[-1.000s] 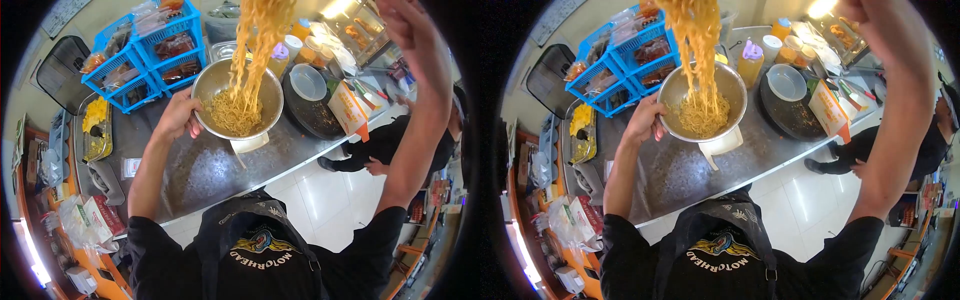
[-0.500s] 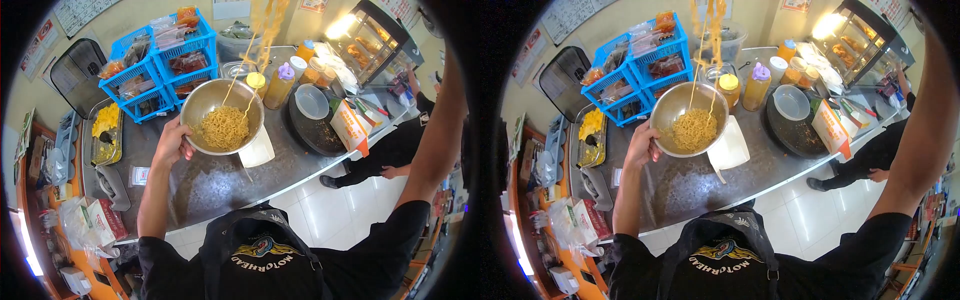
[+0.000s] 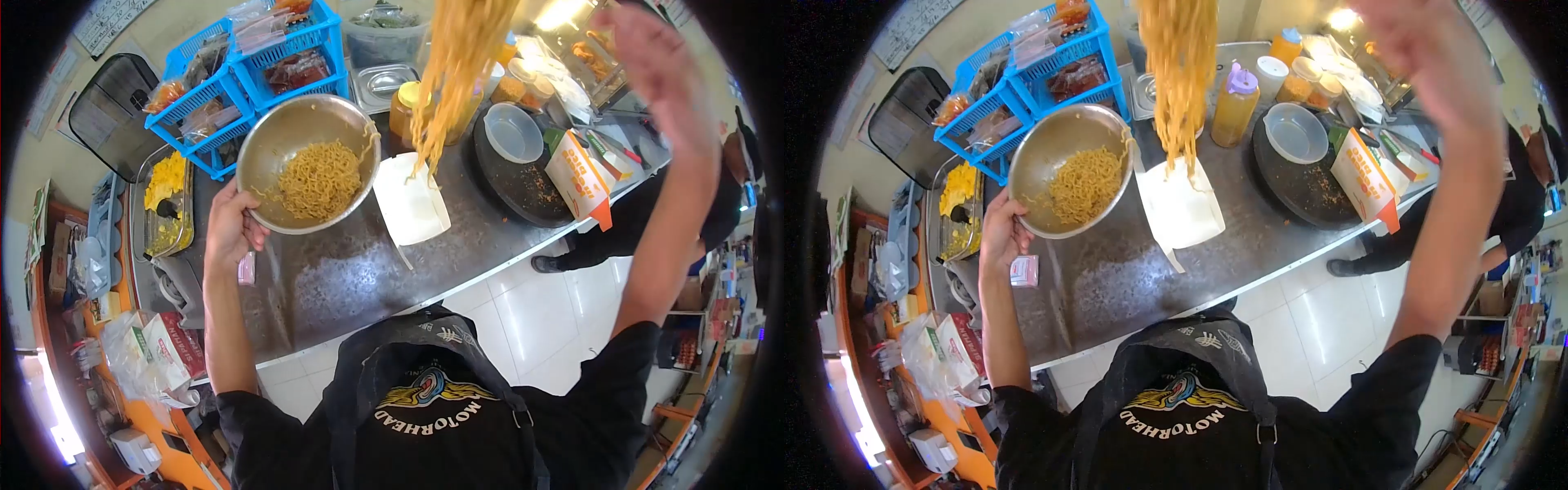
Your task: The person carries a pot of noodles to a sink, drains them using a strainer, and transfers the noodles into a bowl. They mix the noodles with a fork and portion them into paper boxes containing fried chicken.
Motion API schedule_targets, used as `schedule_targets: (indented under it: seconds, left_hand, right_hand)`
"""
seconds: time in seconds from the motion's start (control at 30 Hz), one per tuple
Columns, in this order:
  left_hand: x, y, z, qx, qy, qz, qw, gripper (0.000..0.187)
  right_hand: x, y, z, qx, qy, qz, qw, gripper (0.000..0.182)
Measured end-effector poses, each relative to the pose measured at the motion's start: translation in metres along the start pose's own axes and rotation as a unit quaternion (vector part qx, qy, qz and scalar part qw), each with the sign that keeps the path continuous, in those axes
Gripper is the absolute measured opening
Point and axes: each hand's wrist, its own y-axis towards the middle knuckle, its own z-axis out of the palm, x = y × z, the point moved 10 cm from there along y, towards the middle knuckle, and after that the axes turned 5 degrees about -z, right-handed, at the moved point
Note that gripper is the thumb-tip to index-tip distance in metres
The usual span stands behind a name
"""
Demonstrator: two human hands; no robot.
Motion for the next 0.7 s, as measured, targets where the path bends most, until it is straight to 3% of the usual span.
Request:
schedule_targets:
  seconds: [0.03,0.1,0.13,0.17,0.23,0.27,0.33,0.4,0.43,0.5,0.63,0.7]
  left_hand:
    - [-0.005,-0.003,-0.001,-0.005,0.005,0.004,1.0,0.033]
    - [-0.013,-0.006,-0.005,-0.022,0.013,0.009,1.0,0.033]
    - [-0.018,-0.007,-0.009,-0.038,0.021,0.019,0.999,0.033]
    - [-0.021,-0.009,-0.012,-0.053,0.02,0.023,0.998,0.033]
    - [-0.028,-0.015,-0.013,-0.05,0.016,0.032,0.998,0.033]
    - [-0.031,-0.017,-0.014,-0.049,0.008,0.045,0.998,0.033]
    - [-0.028,-0.016,-0.018,-0.05,0.018,0.042,0.998,0.033]
    - [-0.031,-0.012,-0.021,-0.047,0.002,0.062,0.997,0.031]
    - [-0.03,-0.012,-0.023,-0.045,0.003,0.06,0.997,0.031]
    - [-0.026,-0.014,-0.028,-0.062,0.008,0.061,0.996,0.028]
    - [-0.023,-0.021,-0.031,-0.08,-0.007,0.056,0.995,0.025]
    - [-0.025,-0.027,-0.038,-0.101,-0.005,0.055,0.993,0.025]
  right_hand:
    - [0.016,-0.018,0.045,-0.008,-0.031,0.035,0.999,0.024]
    - [-0.028,-0.052,0.087,0.028,-0.004,0.14,0.99,0.014]
    - [-0.046,-0.066,0.106,0.023,-0.027,0.089,0.995,0.014]
    - [-0.064,-0.084,0.126,0.047,-0.079,0.144,0.985,0.014]
    - [-0.096,-0.112,0.168,0.062,-0.153,0.165,0.972,0.011]
    - [-0.108,-0.123,0.191,0.057,-0.287,0.074,0.953,0.01]
    - [-0.134,-0.141,0.253,0.16,-0.484,-0.027,0.86,0.005]
    - [-0.131,-0.143,0.287,0.203,-0.526,-0.143,0.814,0.006]
    - [-0.124,-0.133,0.282,0.203,-0.525,-0.14,0.815,0.006]
    - [-0.07,-0.112,0.271,0.223,-0.518,-0.268,0.781,0.006]
    - [-0.008,-0.078,0.246,0.239,-0.555,-0.38,0.701,0.006]
    - [0.015,-0.06,0.233,0.24,-0.557,-0.39,0.693,0.006]
